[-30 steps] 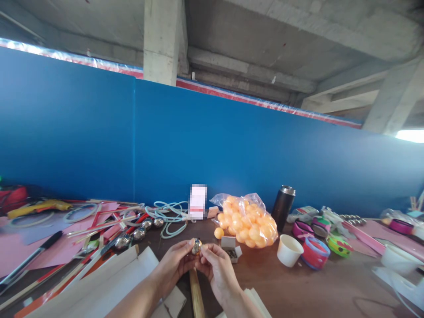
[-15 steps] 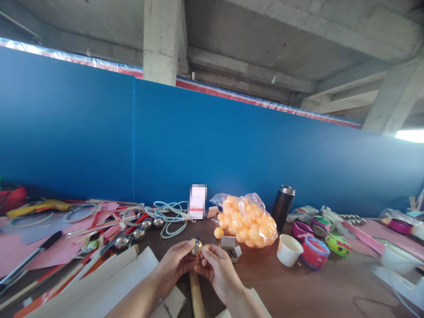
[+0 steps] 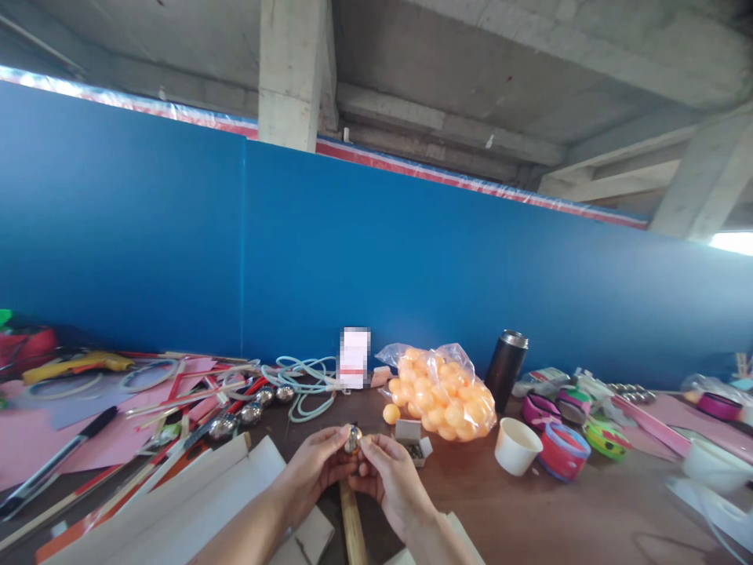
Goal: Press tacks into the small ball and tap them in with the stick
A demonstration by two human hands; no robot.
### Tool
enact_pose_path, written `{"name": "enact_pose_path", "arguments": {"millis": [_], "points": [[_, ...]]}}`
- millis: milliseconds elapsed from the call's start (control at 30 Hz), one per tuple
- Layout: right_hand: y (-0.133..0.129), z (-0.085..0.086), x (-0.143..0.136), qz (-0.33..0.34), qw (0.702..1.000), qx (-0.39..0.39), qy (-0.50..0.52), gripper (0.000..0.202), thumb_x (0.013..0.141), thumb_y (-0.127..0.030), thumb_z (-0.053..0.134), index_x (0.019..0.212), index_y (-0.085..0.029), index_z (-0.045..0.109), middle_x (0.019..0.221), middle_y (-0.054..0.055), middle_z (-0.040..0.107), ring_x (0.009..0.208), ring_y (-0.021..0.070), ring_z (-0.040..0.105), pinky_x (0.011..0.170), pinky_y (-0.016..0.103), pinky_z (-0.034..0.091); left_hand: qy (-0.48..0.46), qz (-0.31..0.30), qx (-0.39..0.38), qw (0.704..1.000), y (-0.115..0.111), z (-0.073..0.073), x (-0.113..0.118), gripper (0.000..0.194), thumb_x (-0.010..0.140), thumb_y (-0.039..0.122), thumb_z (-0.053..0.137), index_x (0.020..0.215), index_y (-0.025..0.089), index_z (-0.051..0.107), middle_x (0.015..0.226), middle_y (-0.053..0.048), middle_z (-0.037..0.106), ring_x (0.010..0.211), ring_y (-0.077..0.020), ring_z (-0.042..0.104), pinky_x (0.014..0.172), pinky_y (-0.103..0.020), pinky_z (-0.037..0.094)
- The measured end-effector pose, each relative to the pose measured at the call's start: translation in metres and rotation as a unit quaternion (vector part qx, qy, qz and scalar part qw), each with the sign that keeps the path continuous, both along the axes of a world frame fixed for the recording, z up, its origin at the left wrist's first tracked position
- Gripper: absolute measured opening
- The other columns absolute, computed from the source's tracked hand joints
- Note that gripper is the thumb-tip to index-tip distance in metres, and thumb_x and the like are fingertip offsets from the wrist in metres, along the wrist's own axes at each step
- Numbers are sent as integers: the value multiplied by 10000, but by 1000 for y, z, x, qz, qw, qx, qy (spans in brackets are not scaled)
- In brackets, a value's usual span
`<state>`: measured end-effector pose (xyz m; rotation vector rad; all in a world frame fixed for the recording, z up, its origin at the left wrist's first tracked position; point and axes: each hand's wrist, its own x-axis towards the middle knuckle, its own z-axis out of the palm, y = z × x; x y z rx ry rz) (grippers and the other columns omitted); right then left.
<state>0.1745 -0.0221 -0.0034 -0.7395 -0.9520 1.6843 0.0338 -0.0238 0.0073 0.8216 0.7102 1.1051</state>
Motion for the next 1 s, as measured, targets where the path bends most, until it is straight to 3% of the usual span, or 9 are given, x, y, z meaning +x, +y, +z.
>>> {"name": "enact_pose_path", "arguments": {"millis": [267, 500, 733, 1000], "points": [[1, 4, 5, 10, 1000, 4, 3, 218, 729, -310, 659, 756, -105, 589, 690, 26, 584, 551, 64, 520, 559, 224, 518, -13, -7, 14, 1000, 1, -2, -2, 260, 745, 365, 576, 826, 123, 628, 812, -80, 658, 710, -134, 624, 698, -244, 484], [0, 9, 9, 9, 1000, 22, 19, 153, 730, -234, 667, 795, -112, 603, 655, 1, 561, 574, 58, 512, 594, 207, 510, -7, 3, 6, 1000, 2, -6, -2, 282, 745, 356, 578, 886, 116, 624, 850, -89, 663, 709, -120, 621, 679, -222, 487], [0, 6, 8, 38, 999, 14, 11, 173, 753, -272, 647, 754, -107, 595, 616, -5, 544, 538, 49, 505, 577, 200, 514, -15, -2, 12, 1000, 3, -7, -2, 265, 740, 355, 583, 844, 115, 627, 807, -82, 654, 705, -130, 620, 706, -254, 488], [3, 5, 6, 24, 1000, -7, 7, 176, 720, -262, 678, 756, -116, 587, 664, -4, 556, 520, 33, 483, 531, 178, 514, -5, -5, 11, 1000, 3, -5, -1, 272, 743, 363, 577, 846, 117, 626, 807, -79, 649, 718, -138, 619, 725, -274, 484]]}}
